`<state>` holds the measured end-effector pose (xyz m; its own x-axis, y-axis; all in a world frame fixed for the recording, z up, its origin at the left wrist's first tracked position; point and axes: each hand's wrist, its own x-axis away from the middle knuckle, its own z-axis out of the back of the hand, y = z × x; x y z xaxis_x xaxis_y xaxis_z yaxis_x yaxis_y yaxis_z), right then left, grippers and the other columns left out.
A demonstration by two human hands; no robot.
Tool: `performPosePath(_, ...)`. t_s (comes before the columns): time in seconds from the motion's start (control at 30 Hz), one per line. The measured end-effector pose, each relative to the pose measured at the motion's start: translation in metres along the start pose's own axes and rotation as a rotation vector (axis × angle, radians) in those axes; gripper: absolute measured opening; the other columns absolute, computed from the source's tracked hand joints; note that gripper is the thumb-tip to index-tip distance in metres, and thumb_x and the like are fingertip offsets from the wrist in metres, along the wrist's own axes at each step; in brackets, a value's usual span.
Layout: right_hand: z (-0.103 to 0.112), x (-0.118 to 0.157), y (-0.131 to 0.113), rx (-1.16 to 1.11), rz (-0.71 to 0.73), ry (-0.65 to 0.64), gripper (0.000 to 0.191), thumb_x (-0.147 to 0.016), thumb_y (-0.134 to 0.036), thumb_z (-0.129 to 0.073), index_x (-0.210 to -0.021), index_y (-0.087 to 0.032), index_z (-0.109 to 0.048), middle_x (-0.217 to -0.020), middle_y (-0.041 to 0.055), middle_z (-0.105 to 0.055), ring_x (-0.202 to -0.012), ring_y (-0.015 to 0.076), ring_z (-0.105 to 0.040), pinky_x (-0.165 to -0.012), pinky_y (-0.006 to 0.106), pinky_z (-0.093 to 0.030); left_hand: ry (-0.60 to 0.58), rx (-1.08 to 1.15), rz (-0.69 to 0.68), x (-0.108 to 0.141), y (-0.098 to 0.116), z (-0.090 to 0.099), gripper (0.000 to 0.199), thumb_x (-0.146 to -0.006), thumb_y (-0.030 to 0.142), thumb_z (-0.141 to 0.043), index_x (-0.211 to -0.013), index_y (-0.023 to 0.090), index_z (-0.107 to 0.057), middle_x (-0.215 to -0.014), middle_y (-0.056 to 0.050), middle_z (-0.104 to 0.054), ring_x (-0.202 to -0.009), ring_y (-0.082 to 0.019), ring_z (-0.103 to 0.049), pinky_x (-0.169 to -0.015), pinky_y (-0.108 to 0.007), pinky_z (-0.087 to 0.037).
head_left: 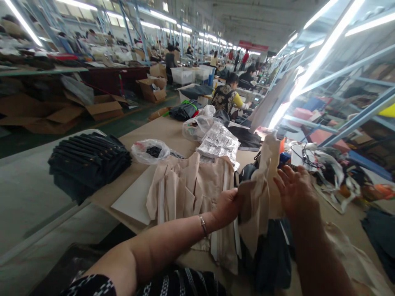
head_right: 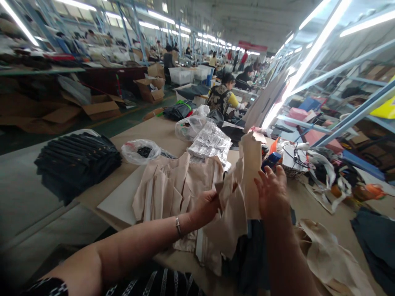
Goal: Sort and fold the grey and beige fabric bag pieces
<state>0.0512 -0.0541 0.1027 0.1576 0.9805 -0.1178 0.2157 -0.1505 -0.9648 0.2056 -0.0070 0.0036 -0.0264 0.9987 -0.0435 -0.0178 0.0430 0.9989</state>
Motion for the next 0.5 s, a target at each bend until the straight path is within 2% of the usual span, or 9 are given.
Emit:
performPosePath(0.1,0.002,0.036,0.023,0.388,0.131,-0.176,0.072,-0.076,-0.045,-0.065,-0.138,-0.029,-0.033,-0.141,0.0094,-0.038,-0.126,0.0276,-0.04,-0.102,0.053,-0.033,0.027,-0.086,0.05,-0.003,0.012,0.02,0.025,-0.079,0.033,-0.05,-0.066,0.012,-0.056,-0.062,0.0,-0.05,-0.061,-0.01,-0.043,-0.052,-0.02,-0.032)
performPosePath(0.17,-0.001,0.067,0.044,0.51,0.092,-0.311,0.078,-0.076,-0.048,-0.064,-0.142,-0.027,-0.028,-0.143,0.0107,-0.034,-0.128,0.029,-0.037,-0.103,0.051,-0.034,0.034,-0.152,0.031,0.0,0.018,0.028,0.023,-0.079,0.031,-0.05,-0.066,0.013,-0.054,-0.063,0.0,-0.051,-0.061,-0.01,-0.042,-0.052,-0.02,-0.031)
performPosePath(0.2,-0.005,0.081,0.054,0.521,0.044,-0.321,0.084,-0.074,-0.049,-0.065,-0.144,-0.026,-0.024,-0.143,0.0116,-0.034,-0.129,0.0295,-0.036,-0.103,0.05,-0.035,0.031,-0.195,0.017,0.003,0.02,0.03,0.022,-0.079,0.03,-0.049,-0.065,0.013,-0.052,-0.063,0.0,-0.051,-0.061,-0.01,-0.042,-0.052,-0.02,-0.03)
performPosePath(0.27,-0.014,0.097,0.071,0.477,-0.064,-0.296,0.088,-0.073,-0.05,-0.066,-0.144,-0.022,-0.022,-0.141,0.0125,-0.037,-0.127,0.0295,-0.039,-0.103,0.047,-0.036,-0.004,-0.271,-0.006,0.011,0.021,0.029,0.022,-0.078,0.029,-0.05,-0.062,0.014,-0.047,-0.06,0.001,-0.049,-0.059,-0.009,-0.041,-0.051,-0.02,-0.027)
performPosePath(0.3,-0.017,0.1,0.078,0.419,-0.116,-0.296,0.084,-0.074,-0.05,-0.066,-0.142,-0.021,-0.026,-0.138,0.0123,-0.042,-0.124,0.0289,-0.043,-0.102,0.045,-0.037,-0.034,-0.299,-0.013,0.016,0.02,0.028,0.023,-0.077,0.028,-0.052,-0.061,0.014,-0.045,-0.059,0.001,-0.048,-0.058,-0.009,-0.039,-0.05,-0.021,-0.026)
performPosePath(0.4,-0.021,0.093,0.09,0.172,-0.269,-0.378,0.053,-0.08,-0.046,-0.062,-0.122,-0.018,-0.049,-0.117,0.0101,-0.06,-0.11,0.0262,-0.055,-0.097,0.04,-0.042,-0.076,-0.342,-0.03,0.027,0.015,0.023,0.022,-0.073,0.024,-0.054,-0.059,0.015,-0.041,-0.057,0.002,-0.046,-0.057,-0.009,-0.037,-0.05,-0.021,-0.024)
performPosePath(0.5,-0.01,0.079,0.097,-0.001,-0.436,-0.372,0.038,-0.08,-0.045,-0.064,-0.102,-0.016,-0.056,-0.092,0.0077,-0.067,-0.092,0.0257,-0.063,-0.083,0.037,-0.049,-0.043,-0.168,0.058,0.03,0.011,0.025,0.016,-0.072,0.024,-0.057,-0.063,0.014,-0.048,-0.061,0.001,-0.049,-0.059,-0.009,-0.042,-0.054,-0.021,-0.031)
